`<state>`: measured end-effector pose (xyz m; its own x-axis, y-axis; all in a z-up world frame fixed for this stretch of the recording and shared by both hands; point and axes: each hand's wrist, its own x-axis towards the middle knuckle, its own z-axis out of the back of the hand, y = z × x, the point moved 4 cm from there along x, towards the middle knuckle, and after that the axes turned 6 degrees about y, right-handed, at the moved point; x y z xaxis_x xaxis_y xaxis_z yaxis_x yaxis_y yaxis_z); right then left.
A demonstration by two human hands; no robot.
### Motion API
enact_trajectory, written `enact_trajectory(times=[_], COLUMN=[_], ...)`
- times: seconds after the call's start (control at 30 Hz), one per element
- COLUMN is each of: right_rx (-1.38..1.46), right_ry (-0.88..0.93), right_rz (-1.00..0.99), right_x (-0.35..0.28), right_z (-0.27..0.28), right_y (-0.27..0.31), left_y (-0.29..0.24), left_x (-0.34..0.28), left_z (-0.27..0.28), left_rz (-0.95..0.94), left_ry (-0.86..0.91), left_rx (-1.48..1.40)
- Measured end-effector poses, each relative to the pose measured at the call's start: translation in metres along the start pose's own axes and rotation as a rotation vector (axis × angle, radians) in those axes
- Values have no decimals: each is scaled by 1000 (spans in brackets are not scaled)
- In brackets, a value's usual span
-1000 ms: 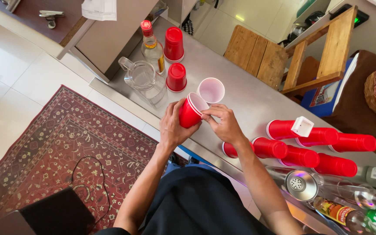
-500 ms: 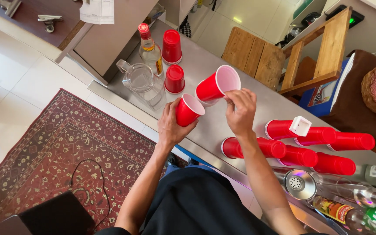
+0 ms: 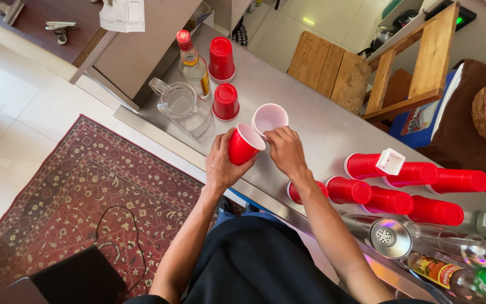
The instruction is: Wipe the bar counter with a cloth and organize plastic cups into stacks.
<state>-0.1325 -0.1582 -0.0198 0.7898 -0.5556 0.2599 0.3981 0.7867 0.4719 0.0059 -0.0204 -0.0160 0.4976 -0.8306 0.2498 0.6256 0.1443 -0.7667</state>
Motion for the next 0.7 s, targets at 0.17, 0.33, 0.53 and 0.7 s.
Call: enact_trajectory(times=[0.17, 0.33, 0.53, 0.7], right_rx=[24, 49, 24, 252], right_ry=[10, 22, -68, -76], right_rz=[-10, -41, 40, 20], right_x=[-6, -12, -14, -15], right_z=[4, 6, 20, 37], right_y=[-1, -1, 20, 46], left_y=[-3, -5, -6, -5], left_x=[-1, -4, -7, -11], left_z=[3, 8, 14, 17], left_rz=[-11, -24, -34, -16], left_ry=[0, 31, 49, 32], left_rx=[2, -23, -26, -18])
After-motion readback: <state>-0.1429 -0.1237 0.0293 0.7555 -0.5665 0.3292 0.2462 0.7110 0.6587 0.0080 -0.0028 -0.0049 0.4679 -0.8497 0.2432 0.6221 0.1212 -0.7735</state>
